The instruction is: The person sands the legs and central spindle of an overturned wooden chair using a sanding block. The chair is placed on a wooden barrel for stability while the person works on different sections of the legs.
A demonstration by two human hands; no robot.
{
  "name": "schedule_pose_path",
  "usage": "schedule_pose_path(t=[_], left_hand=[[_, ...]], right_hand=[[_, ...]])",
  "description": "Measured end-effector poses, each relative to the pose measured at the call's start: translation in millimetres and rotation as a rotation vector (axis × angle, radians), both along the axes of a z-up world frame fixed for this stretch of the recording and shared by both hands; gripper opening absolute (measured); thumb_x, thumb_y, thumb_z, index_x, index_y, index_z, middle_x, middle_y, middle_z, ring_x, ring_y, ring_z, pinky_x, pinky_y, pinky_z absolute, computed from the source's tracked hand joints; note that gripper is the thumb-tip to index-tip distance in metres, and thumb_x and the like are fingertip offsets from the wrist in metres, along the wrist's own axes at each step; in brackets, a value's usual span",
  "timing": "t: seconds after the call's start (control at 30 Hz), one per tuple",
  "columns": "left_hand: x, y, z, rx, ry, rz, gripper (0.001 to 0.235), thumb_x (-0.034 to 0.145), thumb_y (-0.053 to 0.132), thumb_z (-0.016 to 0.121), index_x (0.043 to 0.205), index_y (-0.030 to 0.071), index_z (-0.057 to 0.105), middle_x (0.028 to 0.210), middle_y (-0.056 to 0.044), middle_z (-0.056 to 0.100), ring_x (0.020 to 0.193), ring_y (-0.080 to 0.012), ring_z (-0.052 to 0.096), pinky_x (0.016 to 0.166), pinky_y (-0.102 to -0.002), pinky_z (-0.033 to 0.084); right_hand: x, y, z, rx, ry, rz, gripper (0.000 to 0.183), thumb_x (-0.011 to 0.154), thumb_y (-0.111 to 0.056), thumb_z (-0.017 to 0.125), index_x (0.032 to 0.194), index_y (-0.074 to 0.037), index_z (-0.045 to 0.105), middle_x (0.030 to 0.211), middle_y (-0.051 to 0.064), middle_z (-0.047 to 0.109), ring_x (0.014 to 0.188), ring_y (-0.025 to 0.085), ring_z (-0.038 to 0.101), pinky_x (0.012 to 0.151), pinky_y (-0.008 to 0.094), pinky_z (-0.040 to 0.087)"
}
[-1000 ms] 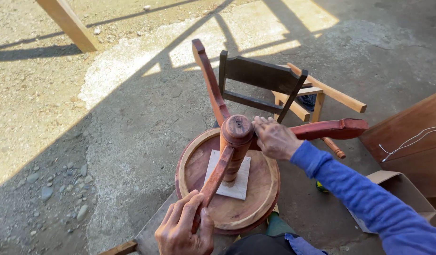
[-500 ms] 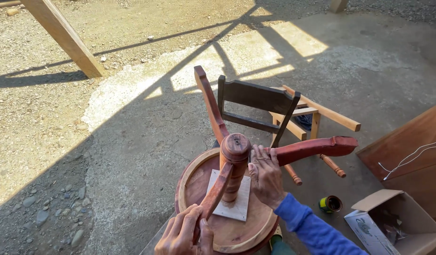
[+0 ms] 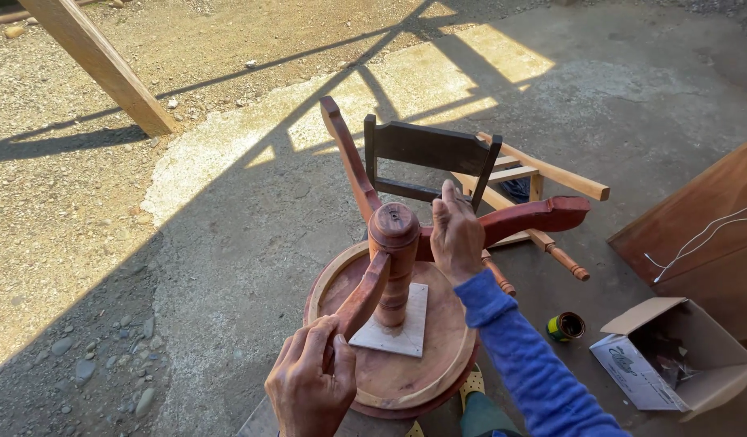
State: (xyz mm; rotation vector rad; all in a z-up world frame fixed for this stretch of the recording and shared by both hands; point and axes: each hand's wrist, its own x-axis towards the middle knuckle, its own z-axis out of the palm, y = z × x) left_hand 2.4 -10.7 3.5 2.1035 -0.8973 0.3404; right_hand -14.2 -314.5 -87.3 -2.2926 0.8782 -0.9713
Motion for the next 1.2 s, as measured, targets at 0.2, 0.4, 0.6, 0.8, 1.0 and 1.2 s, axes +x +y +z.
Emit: schedule_pose_path(t=[0.2, 0.4, 0.6, 0.8, 1.0, 1.2], left_hand=[[4.4, 4.0, -4.5, 0.042, 0.002, 0.020, 0.021, 0.080, 0.014, 0.072, 0.100, 0.010, 0.076, 0.096, -0.007, 0.078, 0.089, -0.0241, 0.076, 0.077, -0.037, 0.059], [15.5, -3.0, -33.9, 0.058, 0.065, 0.106, 0.023, 0.074, 0.012, 0.074, 0.096, 0.008, 0.079, 0.091, -0.009, 0.080, 0.087, -0.0216, 0.079, 0.078, -0.034, 0.062], [28.0, 20.7, -98.7, -0.024, 0.160, 0.228, 0.030, 0.084, 0.017, 0.073, 0.105, -0.004, 0.074, 0.091, -0.018, 0.077, 0.085, -0.0252, 0.078, 0.074, -0.036, 0.064], [30.1, 12.3, -95.1, -0.043, 0.161, 0.308, 0.022, 0.088, 0.015, 0.070, 0.101, -0.002, 0.074, 0.090, -0.015, 0.076, 0.083, -0.0218, 0.077, 0.078, -0.035, 0.063], [-0.7, 10.3, -33.8, 0.034, 0.183, 0.368, 0.022, 0.087, 0.013, 0.072, 0.103, -0.001, 0.076, 0.090, -0.014, 0.078, 0.084, -0.0200, 0.077, 0.078, -0.034, 0.062], [-13.8, -15.2, 1.0, -0.111, 0.086, 0.269, 0.020, 0.082, 0.010, 0.076, 0.099, -0.001, 0.077, 0.087, -0.013, 0.079, 0.079, -0.0204, 0.079, 0.070, -0.032, 0.062]], right_hand=[[22.3, 13.8, -26.7, 0.228, 0.186, 0.209, 0.074, 0.110, -0.049, 0.030, 0.165, -0.001, 0.027, 0.136, 0.033, 0.059, 0.127, 0.044, 0.056, 0.105, 0.049, 0.047], [30.5, 1.8, -13.8, 0.121, -0.140, 0.362, 0.068, 0.110, -0.047, 0.031, 0.153, 0.005, 0.040, 0.155, 0.029, 0.045, 0.148, 0.038, 0.038, 0.122, 0.049, 0.024], [31.0, 5.9, -7.2, 0.292, 0.007, 0.411, 0.062, 0.109, -0.044, 0.029, 0.150, 0.000, 0.048, 0.151, 0.023, 0.054, 0.141, 0.037, 0.049, 0.125, 0.048, 0.027], [14.2, 9.4, -14.1, 0.115, -0.228, 0.432, 0.062, 0.113, -0.041, 0.032, 0.150, 0.008, 0.044, 0.153, 0.034, 0.045, 0.147, 0.048, 0.039, 0.124, 0.048, 0.024], [33.6, -7.3, 3.0, 0.367, -0.019, 0.536, 0.062, 0.109, -0.044, 0.034, 0.149, 0.001, 0.047, 0.153, 0.025, 0.052, 0.144, 0.038, 0.048, 0.126, 0.043, 0.030], [-48.4, 19.1, 17.0, 0.155, -0.237, 0.548, 0.055, 0.112, -0.032, 0.036, 0.152, 0.006, 0.043, 0.156, 0.032, 0.043, 0.150, 0.041, 0.037, 0.124, 0.044, 0.027]])
